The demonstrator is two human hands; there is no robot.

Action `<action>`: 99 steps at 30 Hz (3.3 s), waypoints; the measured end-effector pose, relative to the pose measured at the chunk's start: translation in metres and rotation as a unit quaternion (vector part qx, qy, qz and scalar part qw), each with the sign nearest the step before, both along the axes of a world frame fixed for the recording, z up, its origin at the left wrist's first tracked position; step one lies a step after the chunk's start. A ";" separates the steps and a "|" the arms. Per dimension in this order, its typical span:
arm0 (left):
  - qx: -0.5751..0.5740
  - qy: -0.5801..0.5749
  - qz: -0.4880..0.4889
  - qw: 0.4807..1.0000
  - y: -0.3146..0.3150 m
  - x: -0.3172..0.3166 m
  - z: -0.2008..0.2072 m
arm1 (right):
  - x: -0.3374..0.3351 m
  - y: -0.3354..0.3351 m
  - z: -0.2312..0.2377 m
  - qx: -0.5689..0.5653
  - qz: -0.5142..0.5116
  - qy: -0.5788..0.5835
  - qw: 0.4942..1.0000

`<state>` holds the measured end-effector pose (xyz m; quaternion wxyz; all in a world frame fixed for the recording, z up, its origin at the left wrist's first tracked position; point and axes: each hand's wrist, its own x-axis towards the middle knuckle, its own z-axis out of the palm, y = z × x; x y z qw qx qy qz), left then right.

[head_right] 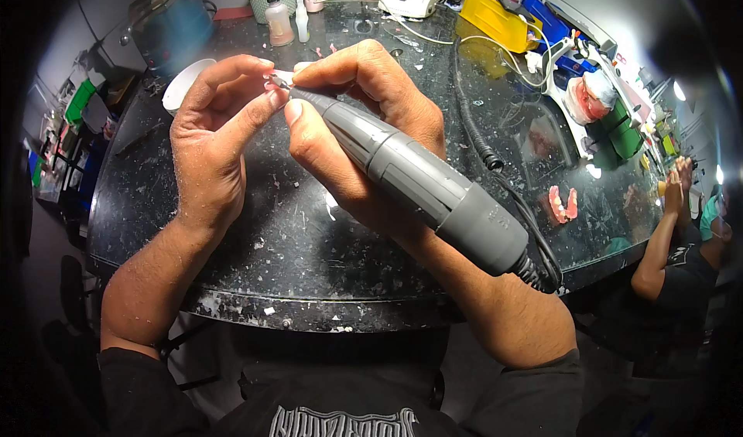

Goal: The person uses a rotary grinding tool to shape and smooth a small pink dental prosthesis held in the left hand. The person rotates the object to access different surfaces while grinding, with pink debris accumulating on the workbench. The task continues throughout the clip without a visible final state.

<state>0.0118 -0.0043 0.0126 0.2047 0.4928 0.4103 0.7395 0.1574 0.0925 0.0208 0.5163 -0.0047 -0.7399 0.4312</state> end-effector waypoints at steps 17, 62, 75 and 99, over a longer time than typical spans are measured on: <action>-0.003 0.017 0.020 1.000 0.000 0.002 0.000 | -0.004 0.000 -0.002 0.000 0.005 0.020 1.000; -0.057 -0.045 -0.003 0.997 -0.002 0.002 0.002 | 0.000 0.003 -0.008 0.105 -0.026 -0.028 0.994; -0.064 -0.042 0.011 0.997 -0.003 0.003 0.002 | -0.002 0.004 -0.009 0.110 -0.010 -0.025 0.994; -0.053 -0.052 0.001 0.997 -0.001 0.003 0.002 | -0.010 0.008 -0.012 0.114 -0.060 0.040 0.991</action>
